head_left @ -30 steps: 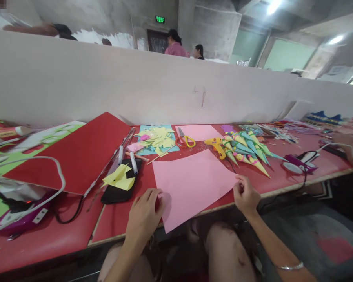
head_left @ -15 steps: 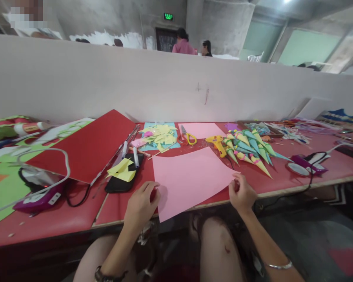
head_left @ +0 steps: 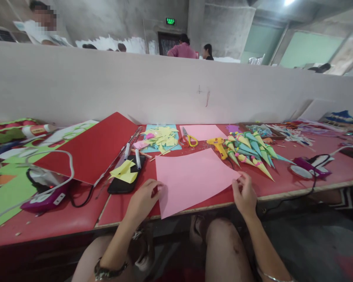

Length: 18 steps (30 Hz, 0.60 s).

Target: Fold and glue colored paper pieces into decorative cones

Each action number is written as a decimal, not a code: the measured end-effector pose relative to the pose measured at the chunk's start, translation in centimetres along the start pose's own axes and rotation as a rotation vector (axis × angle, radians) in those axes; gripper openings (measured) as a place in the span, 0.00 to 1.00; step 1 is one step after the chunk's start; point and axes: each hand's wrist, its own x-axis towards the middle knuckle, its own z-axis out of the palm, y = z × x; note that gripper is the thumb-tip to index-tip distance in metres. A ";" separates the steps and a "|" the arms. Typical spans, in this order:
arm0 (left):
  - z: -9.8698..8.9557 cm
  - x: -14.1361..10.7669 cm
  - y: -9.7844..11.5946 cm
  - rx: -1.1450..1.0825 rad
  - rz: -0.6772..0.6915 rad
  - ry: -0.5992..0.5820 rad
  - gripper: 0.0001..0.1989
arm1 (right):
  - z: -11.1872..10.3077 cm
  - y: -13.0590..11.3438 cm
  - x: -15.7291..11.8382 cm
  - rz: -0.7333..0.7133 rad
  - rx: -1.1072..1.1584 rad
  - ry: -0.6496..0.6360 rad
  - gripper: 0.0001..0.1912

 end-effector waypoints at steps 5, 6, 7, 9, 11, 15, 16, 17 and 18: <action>-0.5 1.5 0.1 -0.086 0.025 -0.033 0.15 | 0.1 -1.1 0.7 0.142 0.139 -0.037 0.38; -0.4 1.7 0.1 -0.089 0.025 -0.028 0.16 | 0.2 -1.4 0.7 0.141 0.103 -0.037 0.37; -0.4 1.8 0.1 -0.102 0.017 -0.020 0.17 | 0.2 -1.8 0.6 0.135 0.057 -0.030 0.34; -0.2 2.0 0.1 -0.186 -0.021 0.015 0.19 | 0.2 -2.7 0.1 0.092 -0.026 0.021 0.26; -0.2 2.1 0.4 -0.386 -0.081 0.066 0.24 | 0.0 -4.0 -0.6 -0.029 -0.058 0.122 0.18; -0.7 2.6 1.6 -0.885 -0.229 0.038 0.39 | -0.3 -7.3 -1.9 -0.498 -0.025 0.252 0.09; -0.9 2.8 1.9 -0.973 -0.274 0.013 0.40 | -0.3 -8.2 -2.0 -0.613 -0.009 0.232 0.09; -1.1 3.1 2.2 -1.037 -0.319 -0.010 0.38 | -0.2 -9.1 -2.0 -0.713 0.008 0.207 0.10; -1.3 3.3 2.4 -1.077 -0.361 -0.022 0.33 | -0.1 -9.9 -2.0 -0.801 0.024 0.165 0.12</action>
